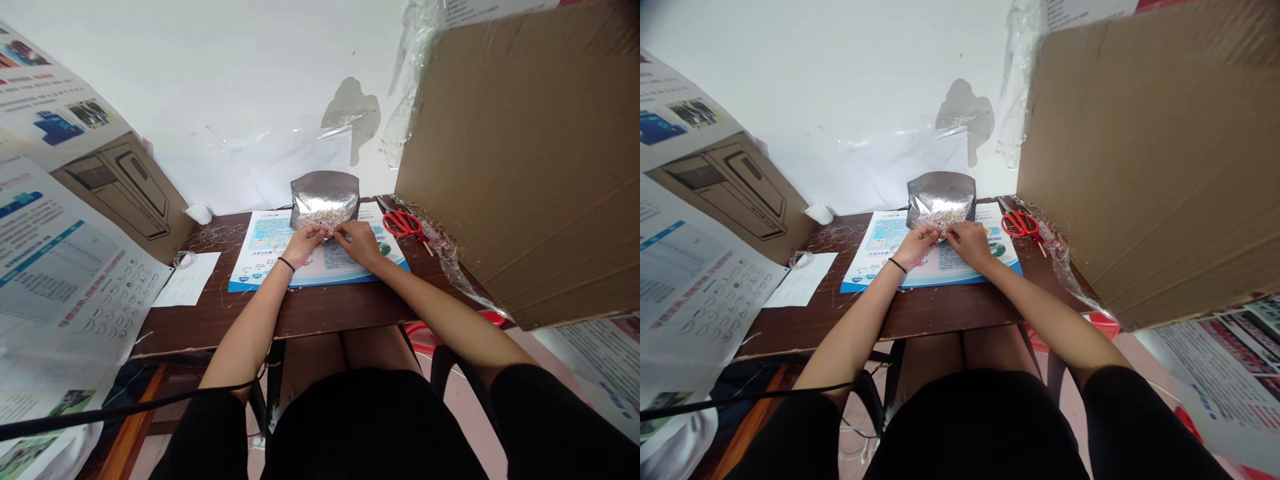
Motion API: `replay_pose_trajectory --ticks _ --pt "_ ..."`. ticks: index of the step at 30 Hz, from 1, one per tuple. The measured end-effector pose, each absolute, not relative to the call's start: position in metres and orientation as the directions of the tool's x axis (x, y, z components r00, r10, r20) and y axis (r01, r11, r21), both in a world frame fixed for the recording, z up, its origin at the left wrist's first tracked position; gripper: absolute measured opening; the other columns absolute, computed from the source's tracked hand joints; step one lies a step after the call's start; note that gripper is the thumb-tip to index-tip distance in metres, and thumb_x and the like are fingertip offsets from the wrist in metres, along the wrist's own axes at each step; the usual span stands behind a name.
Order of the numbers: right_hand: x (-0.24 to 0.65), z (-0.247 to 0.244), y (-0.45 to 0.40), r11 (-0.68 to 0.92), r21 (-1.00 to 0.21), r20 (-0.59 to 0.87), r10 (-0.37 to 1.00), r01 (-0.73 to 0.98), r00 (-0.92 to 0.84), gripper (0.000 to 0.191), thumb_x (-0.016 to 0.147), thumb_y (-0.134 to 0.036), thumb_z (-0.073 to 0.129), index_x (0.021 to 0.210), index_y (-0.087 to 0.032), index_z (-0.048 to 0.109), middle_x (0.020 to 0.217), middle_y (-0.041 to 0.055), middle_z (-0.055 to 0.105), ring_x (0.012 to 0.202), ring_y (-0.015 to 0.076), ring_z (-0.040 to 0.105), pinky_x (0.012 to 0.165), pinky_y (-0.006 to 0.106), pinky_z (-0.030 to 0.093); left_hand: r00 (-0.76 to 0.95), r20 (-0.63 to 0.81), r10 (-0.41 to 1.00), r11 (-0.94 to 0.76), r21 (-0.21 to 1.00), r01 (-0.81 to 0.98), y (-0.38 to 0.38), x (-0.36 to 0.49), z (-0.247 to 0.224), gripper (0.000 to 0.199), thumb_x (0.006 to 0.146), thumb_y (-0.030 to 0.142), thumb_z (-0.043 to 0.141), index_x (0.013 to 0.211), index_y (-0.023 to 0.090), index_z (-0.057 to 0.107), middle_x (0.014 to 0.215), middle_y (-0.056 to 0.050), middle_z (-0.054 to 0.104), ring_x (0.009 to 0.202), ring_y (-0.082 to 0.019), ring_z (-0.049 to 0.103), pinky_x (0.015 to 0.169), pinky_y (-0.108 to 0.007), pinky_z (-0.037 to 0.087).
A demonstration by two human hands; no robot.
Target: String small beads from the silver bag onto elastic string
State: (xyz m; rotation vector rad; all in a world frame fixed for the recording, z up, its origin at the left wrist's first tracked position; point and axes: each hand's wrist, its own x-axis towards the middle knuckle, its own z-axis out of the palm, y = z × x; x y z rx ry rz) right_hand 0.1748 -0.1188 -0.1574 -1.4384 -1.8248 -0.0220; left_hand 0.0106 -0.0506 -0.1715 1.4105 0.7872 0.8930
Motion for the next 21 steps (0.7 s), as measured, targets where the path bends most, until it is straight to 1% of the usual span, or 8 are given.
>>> replay_pose_trajectory --ticks 4,7,11,16,21 --pt "0.1747 -0.1589 -0.1185 0.373 -0.437 0.606 0.794 0.818 -0.039 0.016 0.089 -0.025 0.051 0.085 -0.018 0.065 0.08 0.0043 0.069 0.081 0.0188 0.061 0.082 0.034 0.038 0.475 0.023 0.88 0.038 0.992 -0.118 -0.0526 0.0094 -0.1673 0.025 0.072 0.031 0.074 0.089 0.014 0.066 0.083 -0.006 0.069 0.071 -0.012 0.058 0.07 -0.028 0.045" --pt "0.1745 -0.1593 -0.1185 0.374 -0.44 0.606 0.795 0.816 -0.037 0.016 0.089 -0.025 0.051 0.084 -0.019 0.065 0.08 0.0041 0.069 0.081 0.0191 0.061 0.082 0.034 0.037 0.484 0.004 0.875 0.07 0.989 -0.134 -0.0538 0.0089 -0.1659 0.025 0.072 0.027 0.074 0.092 0.014 0.068 0.085 -0.007 0.07 0.071 -0.012 0.059 0.071 -0.028 0.045" --pt "0.174 -0.1588 -0.1192 0.382 -0.443 0.613 0.789 0.811 -0.037 0.016 0.089 -0.025 0.051 0.084 -0.02 0.065 0.077 0.0034 0.068 0.079 0.0186 0.06 0.081 0.034 0.038 0.483 0.004 0.876 0.058 0.992 -0.113 -0.0542 0.0089 -0.1663 0.024 0.073 0.029 0.073 0.093 0.015 0.07 0.089 -0.008 0.071 0.074 -0.013 0.06 0.072 -0.03 0.046" --pt "0.1736 -0.1578 -0.1202 0.389 -0.422 0.63 0.775 0.819 -0.043 0.016 0.089 -0.026 0.05 0.082 -0.021 0.064 0.076 0.0031 0.067 0.079 0.0182 0.06 0.083 0.035 0.039 0.493 0.007 0.87 0.061 0.991 -0.122 -0.0538 0.0091 -0.1665 0.024 0.074 0.031 0.073 0.089 0.014 0.069 0.086 -0.007 0.07 0.074 -0.012 0.06 0.076 -0.03 0.047" --pt "0.1733 -0.1572 -0.1208 0.386 -0.41 0.626 0.778 0.826 -0.054 0.017 0.089 -0.027 0.049 0.082 -0.022 0.063 0.076 0.0029 0.067 0.08 0.0181 0.061 0.085 0.035 0.039 0.498 0.01 0.867 0.041 0.995 -0.091 -0.0534 0.0089 -0.1673 0.027 0.073 0.036 0.073 0.087 0.013 0.068 0.084 -0.007 0.069 0.07 -0.011 0.058 0.074 -0.028 0.047"
